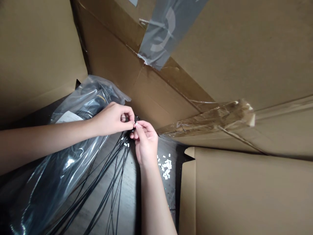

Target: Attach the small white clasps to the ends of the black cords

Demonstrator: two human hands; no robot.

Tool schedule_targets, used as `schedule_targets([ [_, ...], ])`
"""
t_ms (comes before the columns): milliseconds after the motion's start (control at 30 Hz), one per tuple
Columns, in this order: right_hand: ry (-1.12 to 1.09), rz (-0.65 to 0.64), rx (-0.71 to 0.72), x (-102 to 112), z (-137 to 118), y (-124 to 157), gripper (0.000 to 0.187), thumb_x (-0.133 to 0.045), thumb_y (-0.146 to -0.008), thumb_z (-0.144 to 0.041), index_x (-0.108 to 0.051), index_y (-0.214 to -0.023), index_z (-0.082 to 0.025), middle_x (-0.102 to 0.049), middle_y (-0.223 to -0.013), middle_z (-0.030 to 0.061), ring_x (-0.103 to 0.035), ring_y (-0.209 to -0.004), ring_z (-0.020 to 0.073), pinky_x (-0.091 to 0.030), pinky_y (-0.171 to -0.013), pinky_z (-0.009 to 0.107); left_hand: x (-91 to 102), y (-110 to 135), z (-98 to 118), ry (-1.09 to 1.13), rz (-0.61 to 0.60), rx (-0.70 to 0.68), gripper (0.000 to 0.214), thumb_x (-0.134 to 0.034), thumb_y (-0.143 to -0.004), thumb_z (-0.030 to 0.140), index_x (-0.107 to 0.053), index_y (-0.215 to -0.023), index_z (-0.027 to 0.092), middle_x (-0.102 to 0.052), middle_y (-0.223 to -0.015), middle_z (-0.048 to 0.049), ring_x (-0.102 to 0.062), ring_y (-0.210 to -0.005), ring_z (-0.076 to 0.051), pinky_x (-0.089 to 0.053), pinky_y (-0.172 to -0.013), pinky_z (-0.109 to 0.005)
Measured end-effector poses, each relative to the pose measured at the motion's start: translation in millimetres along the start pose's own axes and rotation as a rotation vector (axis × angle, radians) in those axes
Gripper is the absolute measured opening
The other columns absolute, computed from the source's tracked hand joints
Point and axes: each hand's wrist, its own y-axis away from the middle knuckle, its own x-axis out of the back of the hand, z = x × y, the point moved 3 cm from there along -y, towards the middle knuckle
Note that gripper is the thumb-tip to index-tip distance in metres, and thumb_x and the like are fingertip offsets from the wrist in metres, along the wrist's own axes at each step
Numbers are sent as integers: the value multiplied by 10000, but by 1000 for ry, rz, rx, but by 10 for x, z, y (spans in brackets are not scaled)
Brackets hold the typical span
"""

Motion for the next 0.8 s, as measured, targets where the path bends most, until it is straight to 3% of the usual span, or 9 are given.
schedule_targets([
  [467,-33,2,8,-17,-9,13,176,-775,-709,-259,-674,-834,-189,-519,-541,-73,-450,-507,64,-447,-539,228,-7,8,8,-57,2,-50,109,-615,-775,239,-677,-741,156,-649,-631,18,-560,-584,-103,-394,-613,-234],
  [800,-85,64,-11,-9,-18,-2,211,-806,-660,-245,-687,-818,-171,-559,-534,-67,-457,-493,49,-440,-538,213,-22,17,30,-113,17,-256,115,-585,-840,198,-669,-788,141,-650,-764,-5,-544,-652,-93,-393,-624,-226],
])
